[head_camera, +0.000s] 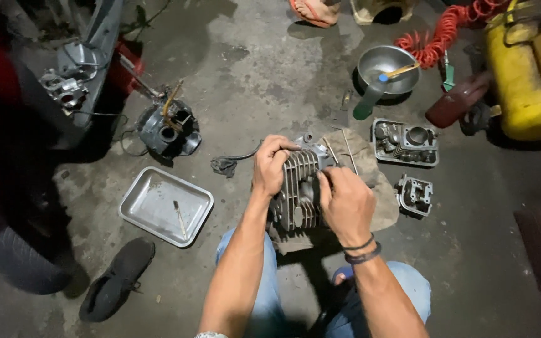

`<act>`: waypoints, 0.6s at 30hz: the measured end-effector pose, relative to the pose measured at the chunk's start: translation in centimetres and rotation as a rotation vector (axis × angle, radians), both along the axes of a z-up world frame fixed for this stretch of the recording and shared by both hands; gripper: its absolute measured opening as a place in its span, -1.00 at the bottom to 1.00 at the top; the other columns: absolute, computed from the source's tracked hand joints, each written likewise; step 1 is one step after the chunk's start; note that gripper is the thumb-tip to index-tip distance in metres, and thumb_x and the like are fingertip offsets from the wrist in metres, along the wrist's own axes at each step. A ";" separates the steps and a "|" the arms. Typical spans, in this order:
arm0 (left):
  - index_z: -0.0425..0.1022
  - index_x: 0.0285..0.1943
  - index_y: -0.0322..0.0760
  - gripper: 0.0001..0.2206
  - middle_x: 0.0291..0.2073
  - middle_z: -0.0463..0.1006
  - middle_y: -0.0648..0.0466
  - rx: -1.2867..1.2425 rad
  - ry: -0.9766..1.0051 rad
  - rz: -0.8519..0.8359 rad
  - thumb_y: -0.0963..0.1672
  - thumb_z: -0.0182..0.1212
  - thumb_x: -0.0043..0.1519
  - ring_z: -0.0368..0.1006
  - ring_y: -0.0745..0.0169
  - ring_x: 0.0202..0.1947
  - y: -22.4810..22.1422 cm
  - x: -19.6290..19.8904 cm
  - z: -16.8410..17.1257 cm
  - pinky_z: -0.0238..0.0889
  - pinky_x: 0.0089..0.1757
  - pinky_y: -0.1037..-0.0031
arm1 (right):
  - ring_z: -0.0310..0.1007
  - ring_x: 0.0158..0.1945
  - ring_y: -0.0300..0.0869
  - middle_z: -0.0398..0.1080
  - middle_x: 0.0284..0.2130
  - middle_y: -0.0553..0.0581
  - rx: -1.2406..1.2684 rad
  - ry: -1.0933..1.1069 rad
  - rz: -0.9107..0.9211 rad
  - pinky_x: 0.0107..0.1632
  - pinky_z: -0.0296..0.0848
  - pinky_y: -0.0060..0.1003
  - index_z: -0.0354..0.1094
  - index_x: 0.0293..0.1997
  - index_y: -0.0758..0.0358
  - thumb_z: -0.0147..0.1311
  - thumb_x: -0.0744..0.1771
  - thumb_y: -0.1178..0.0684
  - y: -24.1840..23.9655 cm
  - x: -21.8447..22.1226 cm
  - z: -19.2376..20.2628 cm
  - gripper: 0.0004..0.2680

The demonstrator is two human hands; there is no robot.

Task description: Cleaning a motorcycle cylinder head using a small metal tool to remove debris from the cooling fins and internal surfaces.

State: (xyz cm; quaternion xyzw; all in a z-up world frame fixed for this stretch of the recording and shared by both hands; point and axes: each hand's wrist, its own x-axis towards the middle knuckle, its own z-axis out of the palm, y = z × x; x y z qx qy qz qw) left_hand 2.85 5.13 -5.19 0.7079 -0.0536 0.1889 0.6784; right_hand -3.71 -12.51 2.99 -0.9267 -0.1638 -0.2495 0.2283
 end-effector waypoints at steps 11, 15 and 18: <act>0.70 -0.22 -0.16 -0.76 -0.26 0.51 -0.07 -0.005 -0.003 0.016 -0.14 0.07 0.12 0.51 0.00 -0.14 0.1 0.1 0.0 0.31 0.04 0.27 | 0.48 -0.41 -0.05 0.30 -0.57 0.02 -0.117 -0.020 0.028 -0.33 0.46 -0.18 0.40 -0.36 0.07 0.16 0.36 0.01 -0.3 -0.4 -1.2 -0.89; 0.70 -0.21 -0.16 -0.76 -0.26 0.53 -0.06 0.002 0.005 0.026 -0.14 0.07 0.13 0.52 -0.01 -0.14 0.0 0.0 0.6 0.31 0.04 0.25 | 0.48 -0.38 -0.05 0.28 -0.53 0.02 -0.094 -0.064 0.020 -0.29 0.46 -0.22 0.41 -0.27 0.07 0.12 0.38 0.03 -0.7 0.2 -0.1 -0.93; 0.70 -0.22 -0.16 -0.77 -0.26 0.52 -0.06 -0.002 0.006 0.017 -0.14 0.08 0.13 0.51 0.02 -0.14 0.0 -0.2 0.4 0.32 0.04 0.30 | 0.48 -0.41 -0.06 0.27 -0.58 0.01 -0.149 -0.015 0.036 -0.32 0.46 -0.20 0.35 -0.38 0.07 0.13 0.36 0.00 -0.6 -1.1 -2.0 -0.87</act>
